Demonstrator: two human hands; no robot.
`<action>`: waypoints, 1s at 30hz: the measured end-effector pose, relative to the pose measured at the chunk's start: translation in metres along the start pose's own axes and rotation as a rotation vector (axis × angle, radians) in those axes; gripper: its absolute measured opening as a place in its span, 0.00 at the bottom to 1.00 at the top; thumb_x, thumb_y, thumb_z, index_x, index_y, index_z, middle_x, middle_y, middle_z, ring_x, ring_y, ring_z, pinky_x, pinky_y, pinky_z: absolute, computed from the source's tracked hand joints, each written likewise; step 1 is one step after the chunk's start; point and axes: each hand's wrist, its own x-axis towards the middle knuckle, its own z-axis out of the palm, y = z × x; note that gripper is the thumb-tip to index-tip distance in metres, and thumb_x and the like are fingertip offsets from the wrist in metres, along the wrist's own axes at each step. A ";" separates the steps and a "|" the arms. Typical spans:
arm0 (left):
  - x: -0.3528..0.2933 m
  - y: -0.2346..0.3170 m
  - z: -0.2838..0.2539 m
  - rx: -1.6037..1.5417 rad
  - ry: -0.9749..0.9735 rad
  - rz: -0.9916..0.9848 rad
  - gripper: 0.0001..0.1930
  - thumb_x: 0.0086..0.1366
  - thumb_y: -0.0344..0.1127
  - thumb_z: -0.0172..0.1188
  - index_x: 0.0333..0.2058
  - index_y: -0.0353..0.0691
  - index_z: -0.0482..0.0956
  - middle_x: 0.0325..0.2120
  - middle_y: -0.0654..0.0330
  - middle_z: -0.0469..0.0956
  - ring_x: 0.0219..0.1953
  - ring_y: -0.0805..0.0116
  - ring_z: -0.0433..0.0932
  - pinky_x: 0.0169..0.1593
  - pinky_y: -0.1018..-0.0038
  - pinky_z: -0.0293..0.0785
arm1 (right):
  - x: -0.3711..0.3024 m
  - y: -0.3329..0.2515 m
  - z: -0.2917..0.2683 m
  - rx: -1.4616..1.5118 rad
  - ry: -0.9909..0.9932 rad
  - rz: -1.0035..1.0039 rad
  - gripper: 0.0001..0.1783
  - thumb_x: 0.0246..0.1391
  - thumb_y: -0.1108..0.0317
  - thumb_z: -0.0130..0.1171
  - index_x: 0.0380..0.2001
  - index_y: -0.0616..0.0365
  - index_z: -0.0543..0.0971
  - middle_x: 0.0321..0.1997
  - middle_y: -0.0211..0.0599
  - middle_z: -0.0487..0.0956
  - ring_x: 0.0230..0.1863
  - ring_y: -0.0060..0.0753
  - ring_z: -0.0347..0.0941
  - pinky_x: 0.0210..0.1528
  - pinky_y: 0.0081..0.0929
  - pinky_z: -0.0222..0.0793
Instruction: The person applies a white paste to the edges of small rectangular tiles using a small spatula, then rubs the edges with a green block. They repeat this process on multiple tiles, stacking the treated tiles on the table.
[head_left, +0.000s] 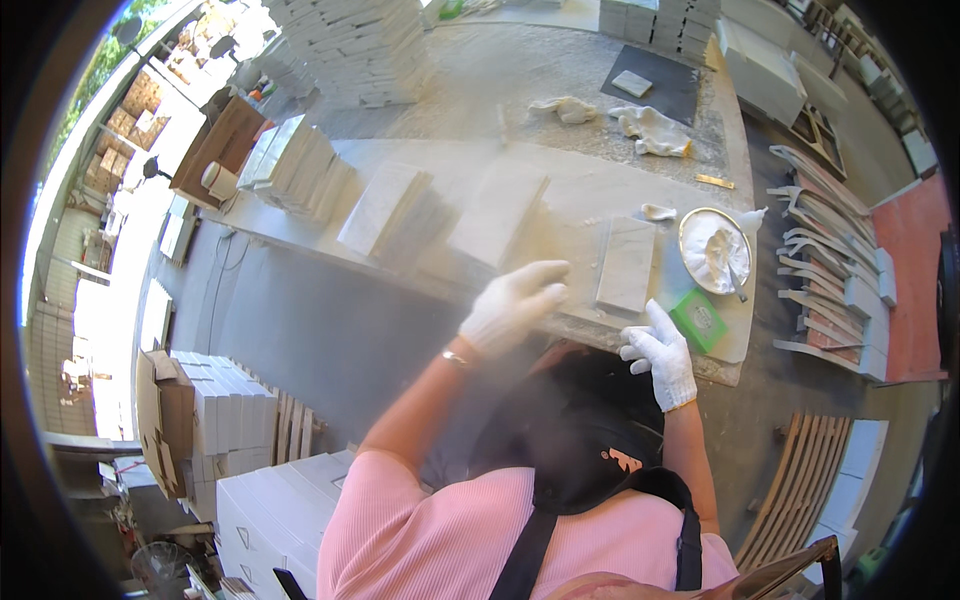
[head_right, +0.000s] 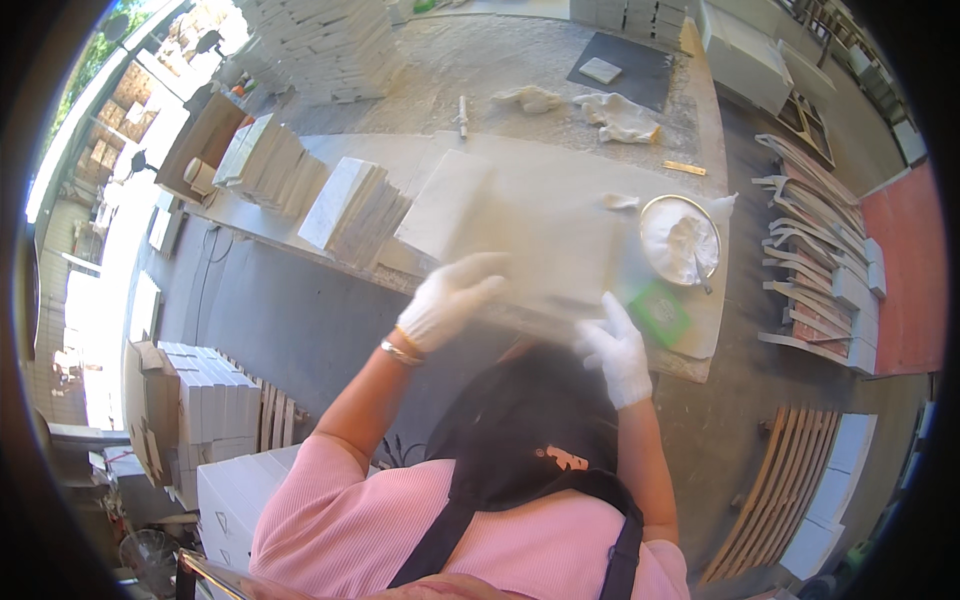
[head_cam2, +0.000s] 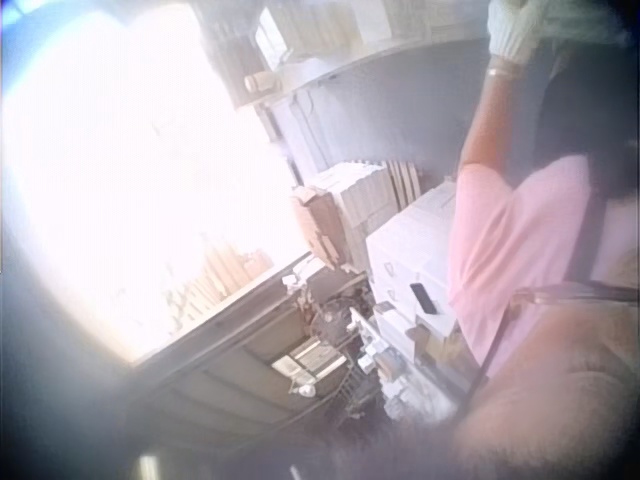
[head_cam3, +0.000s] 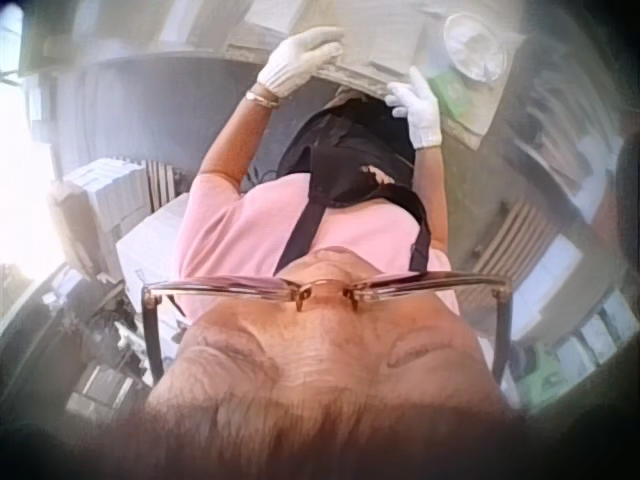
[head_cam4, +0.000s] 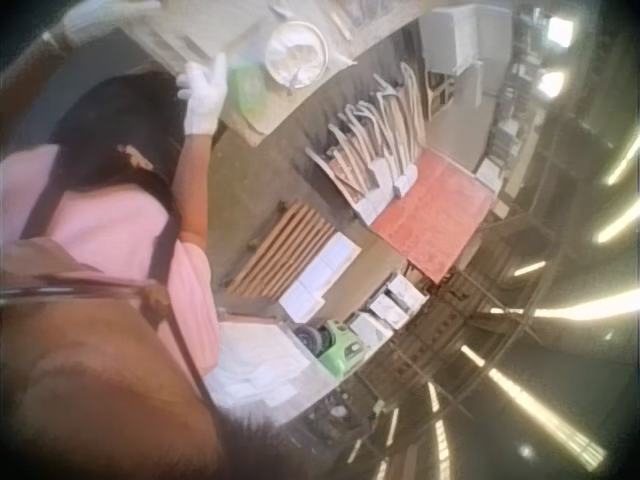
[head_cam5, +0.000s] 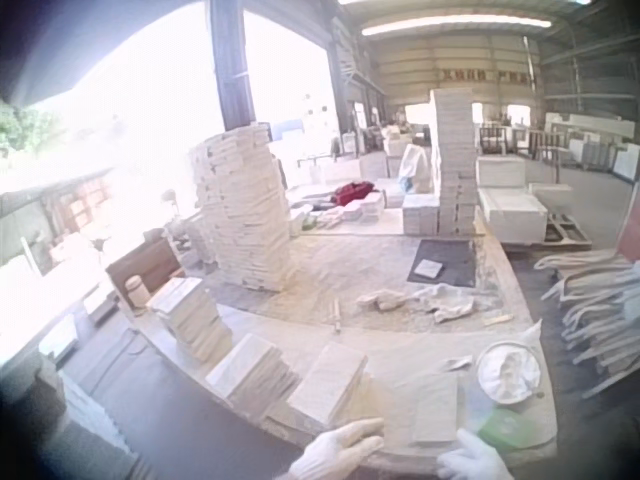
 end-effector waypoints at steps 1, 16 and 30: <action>0.002 -0.004 0.016 0.040 -0.057 -0.084 0.29 0.70 0.47 0.61 0.64 0.37 0.76 0.58 0.47 0.81 0.61 0.53 0.80 0.65 0.64 0.72 | 0.003 0.002 0.001 -0.003 -0.007 0.006 0.47 0.61 0.65 0.65 0.77 0.67 0.55 0.45 0.40 0.82 0.36 0.25 0.80 0.30 0.21 0.73; 0.022 -0.023 0.073 -0.864 0.019 -0.424 0.22 0.73 0.41 0.61 0.60 0.34 0.78 0.47 0.50 0.85 0.39 0.61 0.86 0.41 0.72 0.80 | 0.003 0.011 -0.011 0.128 -0.045 0.047 0.37 0.66 0.64 0.61 0.75 0.61 0.64 0.56 0.48 0.82 0.45 0.35 0.83 0.39 0.29 0.79; 0.049 -0.053 0.087 -0.996 -0.075 -0.471 0.21 0.76 0.47 0.59 0.56 0.35 0.80 0.37 0.59 0.81 0.30 0.72 0.77 0.32 0.76 0.73 | 0.031 0.001 -0.001 0.382 0.039 0.071 0.21 0.69 0.61 0.59 0.59 0.62 0.78 0.47 0.35 0.84 0.37 0.27 0.82 0.33 0.24 0.77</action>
